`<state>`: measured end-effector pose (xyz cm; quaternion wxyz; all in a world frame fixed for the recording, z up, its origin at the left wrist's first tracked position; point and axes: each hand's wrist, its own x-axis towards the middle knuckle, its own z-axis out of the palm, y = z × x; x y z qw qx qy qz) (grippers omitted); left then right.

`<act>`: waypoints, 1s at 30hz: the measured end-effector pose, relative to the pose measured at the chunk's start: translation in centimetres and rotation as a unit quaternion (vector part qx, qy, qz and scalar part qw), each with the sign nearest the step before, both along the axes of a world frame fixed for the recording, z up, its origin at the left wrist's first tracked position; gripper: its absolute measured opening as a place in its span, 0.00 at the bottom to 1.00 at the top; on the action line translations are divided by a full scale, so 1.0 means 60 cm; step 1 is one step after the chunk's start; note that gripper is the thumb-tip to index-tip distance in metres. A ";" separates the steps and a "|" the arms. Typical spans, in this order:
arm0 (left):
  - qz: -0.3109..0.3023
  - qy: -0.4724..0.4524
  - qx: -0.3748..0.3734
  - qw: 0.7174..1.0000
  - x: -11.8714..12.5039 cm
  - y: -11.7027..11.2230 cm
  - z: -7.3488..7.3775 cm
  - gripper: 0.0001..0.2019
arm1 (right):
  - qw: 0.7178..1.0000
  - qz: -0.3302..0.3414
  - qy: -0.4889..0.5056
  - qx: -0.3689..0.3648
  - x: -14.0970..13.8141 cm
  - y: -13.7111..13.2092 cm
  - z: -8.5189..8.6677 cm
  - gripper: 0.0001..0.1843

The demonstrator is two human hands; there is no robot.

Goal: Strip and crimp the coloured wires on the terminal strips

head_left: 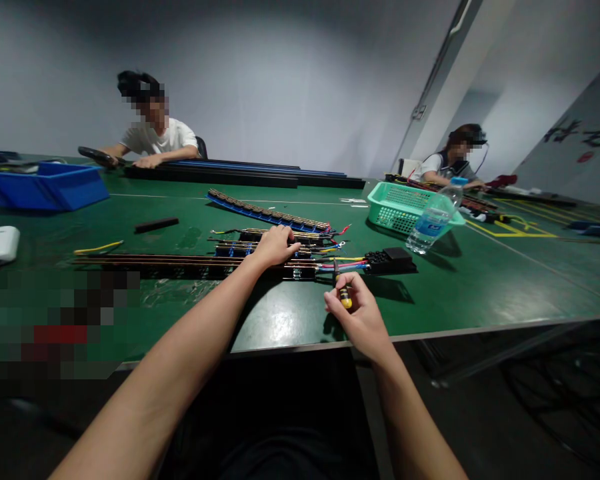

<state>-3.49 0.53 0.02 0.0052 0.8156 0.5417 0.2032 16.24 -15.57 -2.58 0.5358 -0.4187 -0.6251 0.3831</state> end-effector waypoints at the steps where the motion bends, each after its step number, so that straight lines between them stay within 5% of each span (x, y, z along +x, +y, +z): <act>1: 0.000 0.000 0.000 1.000 0.000 0.000 0.000 0.11 | 0.999 -0.017 0.039 -0.012 -0.004 0.003 -0.001 0.17; 10: -0.003 -0.012 0.003 1.000 -0.001 0.001 -0.002 0.11 | 0.930 -0.085 0.355 -0.047 -0.030 0.016 0.005 0.31; 13: -0.003 -0.014 0.003 1.000 -0.001 0.001 -0.002 0.11 | 0.936 -0.092 0.337 -0.047 -0.027 0.016 0.006 0.30; 18: 0.002 -0.002 0.000 1.000 0.001 0.001 0.000 0.11 | 0.983 -0.114 0.140 -0.023 -0.028 -0.023 -0.003 0.19; 21: 0.010 -0.002 -0.011 1.000 0.001 0.002 0.002 0.11 | 0.989 -0.131 0.061 0.032 -0.035 -0.059 0.000 0.17; 25: 0.002 -0.006 -0.010 1.000 0.000 0.005 -0.001 0.11 | 0.984 -0.114 0.099 0.091 -0.031 -0.058 0.023 0.15; 30: 0.000 -0.002 0.006 1.000 0.000 0.004 -0.004 0.12 | 0.977 -0.057 0.201 0.038 -0.001 0.026 0.056 0.20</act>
